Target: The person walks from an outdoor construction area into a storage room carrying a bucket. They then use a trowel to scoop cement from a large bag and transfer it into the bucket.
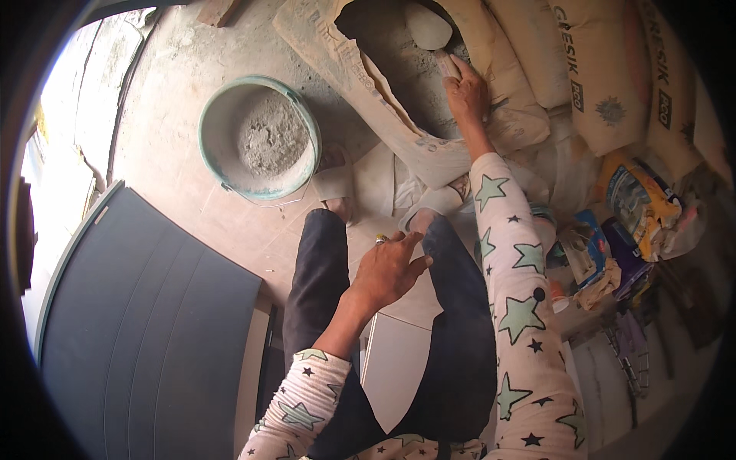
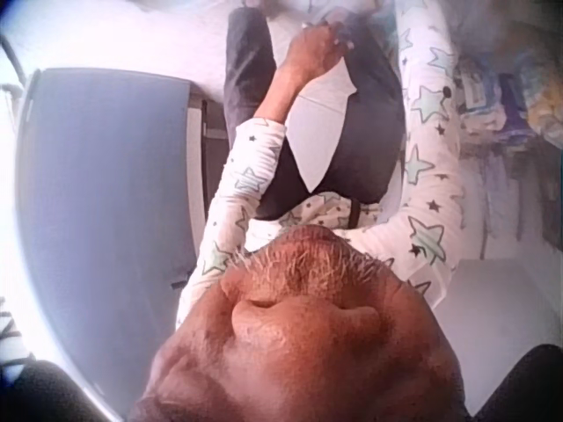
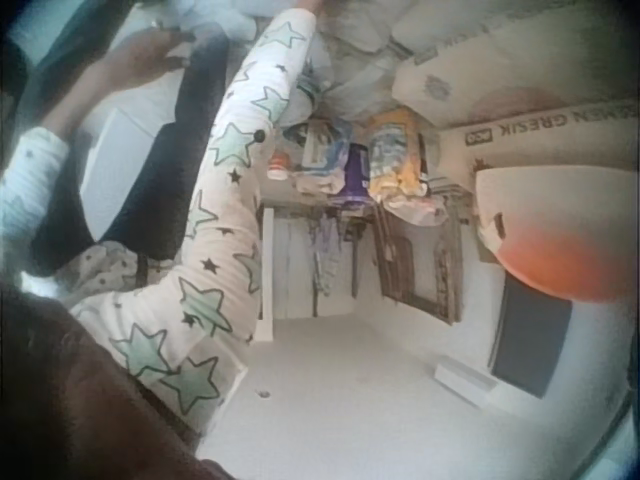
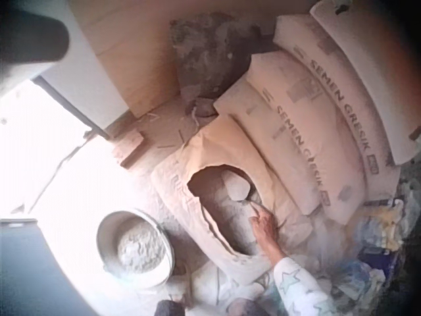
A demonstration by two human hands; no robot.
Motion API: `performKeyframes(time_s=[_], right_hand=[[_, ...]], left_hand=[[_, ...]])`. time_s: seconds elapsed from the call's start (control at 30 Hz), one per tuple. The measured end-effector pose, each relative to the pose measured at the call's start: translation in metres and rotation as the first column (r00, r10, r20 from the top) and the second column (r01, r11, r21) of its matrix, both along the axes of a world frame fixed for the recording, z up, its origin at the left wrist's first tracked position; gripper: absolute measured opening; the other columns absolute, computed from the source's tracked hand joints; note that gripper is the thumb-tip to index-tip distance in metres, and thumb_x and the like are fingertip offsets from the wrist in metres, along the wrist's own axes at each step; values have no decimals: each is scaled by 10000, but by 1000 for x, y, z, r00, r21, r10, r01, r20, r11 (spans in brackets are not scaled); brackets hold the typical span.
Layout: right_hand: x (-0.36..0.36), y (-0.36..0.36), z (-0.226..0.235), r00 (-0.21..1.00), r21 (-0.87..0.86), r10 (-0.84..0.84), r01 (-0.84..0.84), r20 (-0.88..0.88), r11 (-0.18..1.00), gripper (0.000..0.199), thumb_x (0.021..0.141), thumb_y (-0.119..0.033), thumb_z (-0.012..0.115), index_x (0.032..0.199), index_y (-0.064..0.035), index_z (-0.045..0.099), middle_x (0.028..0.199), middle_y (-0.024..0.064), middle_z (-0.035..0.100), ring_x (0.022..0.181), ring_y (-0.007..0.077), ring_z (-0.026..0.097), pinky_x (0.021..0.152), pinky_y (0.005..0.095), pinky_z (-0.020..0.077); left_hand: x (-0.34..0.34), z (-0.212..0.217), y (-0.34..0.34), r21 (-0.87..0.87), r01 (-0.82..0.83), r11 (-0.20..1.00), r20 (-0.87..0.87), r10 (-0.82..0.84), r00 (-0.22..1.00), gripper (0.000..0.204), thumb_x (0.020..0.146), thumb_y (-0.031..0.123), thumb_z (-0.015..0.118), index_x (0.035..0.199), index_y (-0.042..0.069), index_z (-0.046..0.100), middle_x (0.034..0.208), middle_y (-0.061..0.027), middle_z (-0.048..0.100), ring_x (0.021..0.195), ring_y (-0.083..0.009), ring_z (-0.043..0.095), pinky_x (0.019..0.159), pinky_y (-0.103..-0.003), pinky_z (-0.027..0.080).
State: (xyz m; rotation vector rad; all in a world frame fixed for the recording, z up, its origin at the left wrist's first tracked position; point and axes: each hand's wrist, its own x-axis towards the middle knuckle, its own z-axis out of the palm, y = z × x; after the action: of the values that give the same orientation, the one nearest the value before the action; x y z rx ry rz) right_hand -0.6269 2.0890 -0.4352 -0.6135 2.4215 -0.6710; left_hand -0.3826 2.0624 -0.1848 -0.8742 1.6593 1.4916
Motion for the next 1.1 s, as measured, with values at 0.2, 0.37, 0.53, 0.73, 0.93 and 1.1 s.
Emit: performKeyframes(time_s=[0.2, 0.37, 0.53, 0.73, 0.93, 1.1], right_hand=[[8, -9, 0, 963, -3, 130, -133, 235, 991, 528, 789, -206, 599, 1314, -227, 646, 1128, 222, 689, 1016, 378, 669, 882, 401, 530], [12, 10, -13, 933, -169, 277, -242, 228, 955, 566, 732, -118, 509, 1276, -108, 667, 1112, 232, 693, 947, 375, 677, 858, 365, 536], [42, -6, 3, 837, -141, 242, -198, 491, 970, 553, 750, -116, 503, 1277, -29, 647, 1109, 245, 695, 960, 301, 692, 873, 339, 523], [29, 5, -27, 778, -258, 265, -137, 570, 956, 556, 788, -172, 540, 1287, 62, 608, 1177, 198, 699, 972, 223, 662, 937, 271, 482], [27, -8, -1, 568, -299, 222, 45, 792, 953, 546, 813, -74, 540, 1348, 24, 587, 1188, 83, 685, 1010, 118, 638, 868, 234, 510], [22, 8, 11, 547, -157, -3, 245, 837, 957, 593, 763, -86, 546, 1342, 29, 593, 1117, 126, 702, 924, 150, 638, 849, 249, 508]], left_hand=[[-7, 15, -3, 3, -3, 1000, -14, 3, 1000, 454, 934, 311, 651, 1282, 39, 546, 1109, -200, 627, 1012, -420, 624, 874, -491, 499], [-16, 18, -2, 9, 15, 1000, -60, -14, 998, 445, 941, 309, 641, 1282, 47, 527, 1103, -199, 619, 1005, -424, 622, 869, -495, 500], [-5, 19, -5, -25, 29, 999, -56, -31, 998, 432, 945, 304, 637, 1278, 53, 525, 1096, -199, 619, 999, -427, 623, 867, -495, 501], [-19, 22, -3, 16, 44, 999, -70, -43, 997, 429, 945, 308, 638, 1275, 56, 533, 1115, -197, 620, 1011, -425, 625, 882, -491, 502], [-8, 15, -8, 0, 64, 998, -11, -64, 998, 445, 943, 325, 640, 1291, 65, 540, 1139, -186, 628, 1032, -419, 623, 894, -485, 501], [-4, 6, -11, 10, 43, 999, 9, -43, 999, 442, 939, 338, 644, 1272, 61, 557, 1119, -180, 636, 1040, -418, 618, 899, -487, 495]])
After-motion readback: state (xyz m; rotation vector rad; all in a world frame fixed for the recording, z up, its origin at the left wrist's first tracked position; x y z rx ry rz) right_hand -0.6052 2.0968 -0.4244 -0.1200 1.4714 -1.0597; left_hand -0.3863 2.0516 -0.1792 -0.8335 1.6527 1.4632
